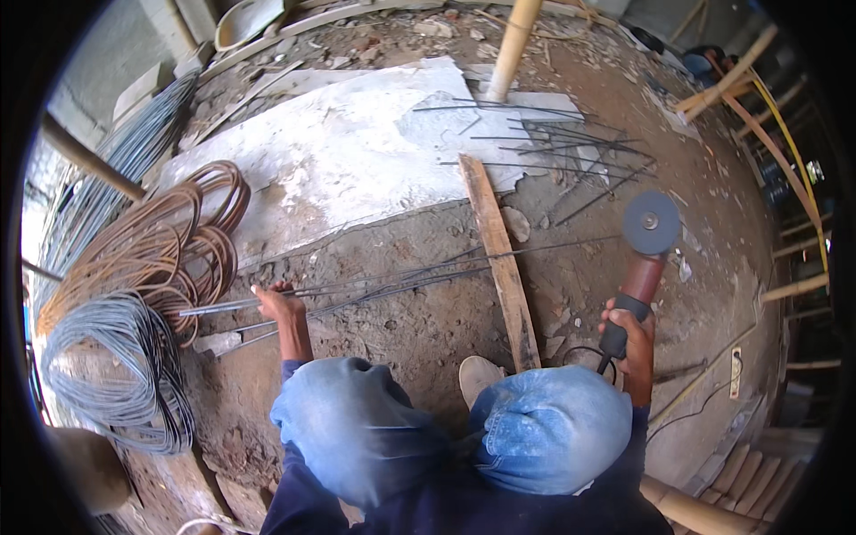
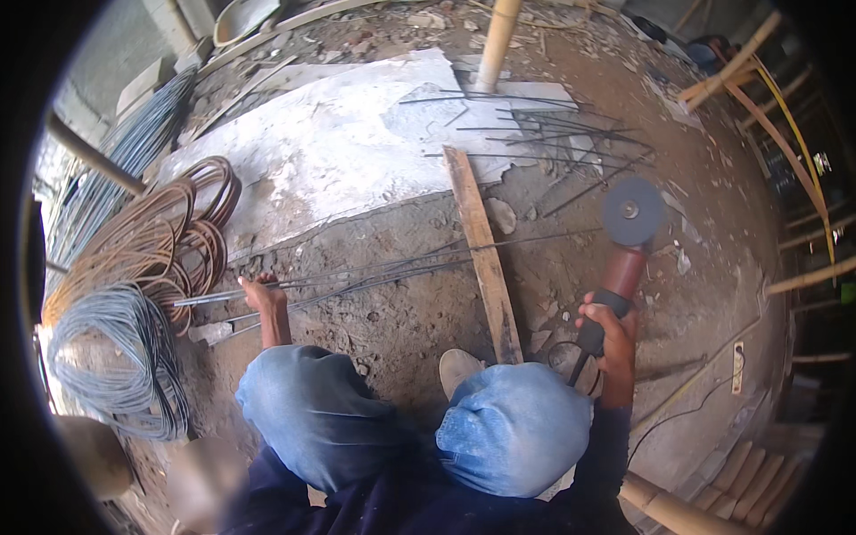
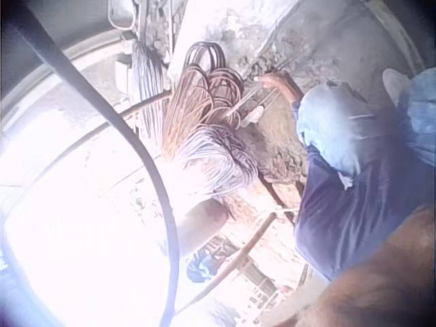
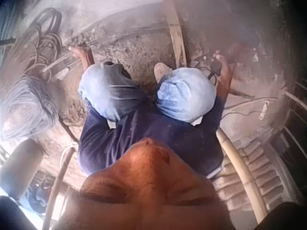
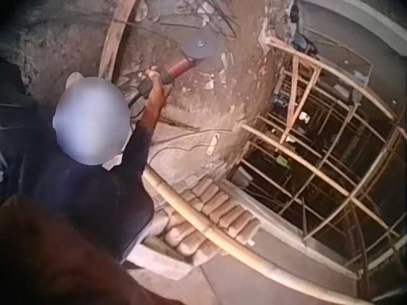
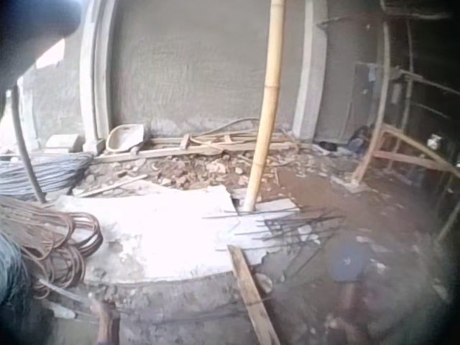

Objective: The person uses an angle grinder to cut several metal rods on a construction site. They position each rod, cut it, and set the pieces aside while sparks fly from the cutting action.

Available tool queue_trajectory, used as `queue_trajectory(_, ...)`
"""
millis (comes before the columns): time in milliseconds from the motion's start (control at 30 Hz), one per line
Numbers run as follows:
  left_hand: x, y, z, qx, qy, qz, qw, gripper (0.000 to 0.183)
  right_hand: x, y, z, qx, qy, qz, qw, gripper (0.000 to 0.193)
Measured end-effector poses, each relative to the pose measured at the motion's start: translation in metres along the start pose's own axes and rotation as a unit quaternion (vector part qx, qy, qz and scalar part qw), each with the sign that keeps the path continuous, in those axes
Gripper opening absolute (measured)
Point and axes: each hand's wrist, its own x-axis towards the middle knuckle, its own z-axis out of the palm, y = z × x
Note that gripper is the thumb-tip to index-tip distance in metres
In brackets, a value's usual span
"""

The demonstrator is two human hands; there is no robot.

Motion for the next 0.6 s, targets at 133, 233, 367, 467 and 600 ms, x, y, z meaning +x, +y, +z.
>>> queue_trajectory(133,-0.012,-0.013,0.000,0.059,-0.015,0.059,0.996,0.024,-0.001,0.014,0.002,-0.027,-0.018,0.073,0.997,0.029)
queue_trajectory(233,-0.034,-0.009,0.000,0.131,-0.039,-0.022,0.990,0.030,0.001,0.027,0.002,-0.032,-0.035,0.084,0.995,0.029)
queue_trajectory(367,-0.070,-0.001,0.020,0.235,-0.073,-0.017,0.969,0.059,0.009,0.043,0.005,-0.022,-0.043,0.089,0.995,0.031)
queue_trajectory(467,-0.101,0.001,0.026,0.331,-0.096,0.102,0.933,0.073,0.009,0.050,0.008,-0.013,-0.036,0.089,0.995,0.031)
queue_trajectory(600,-0.114,0.006,0.033,0.476,-0.109,0.245,0.838,0.065,0.009,0.052,0.010,0.004,-0.045,0.107,0.993,0.032)
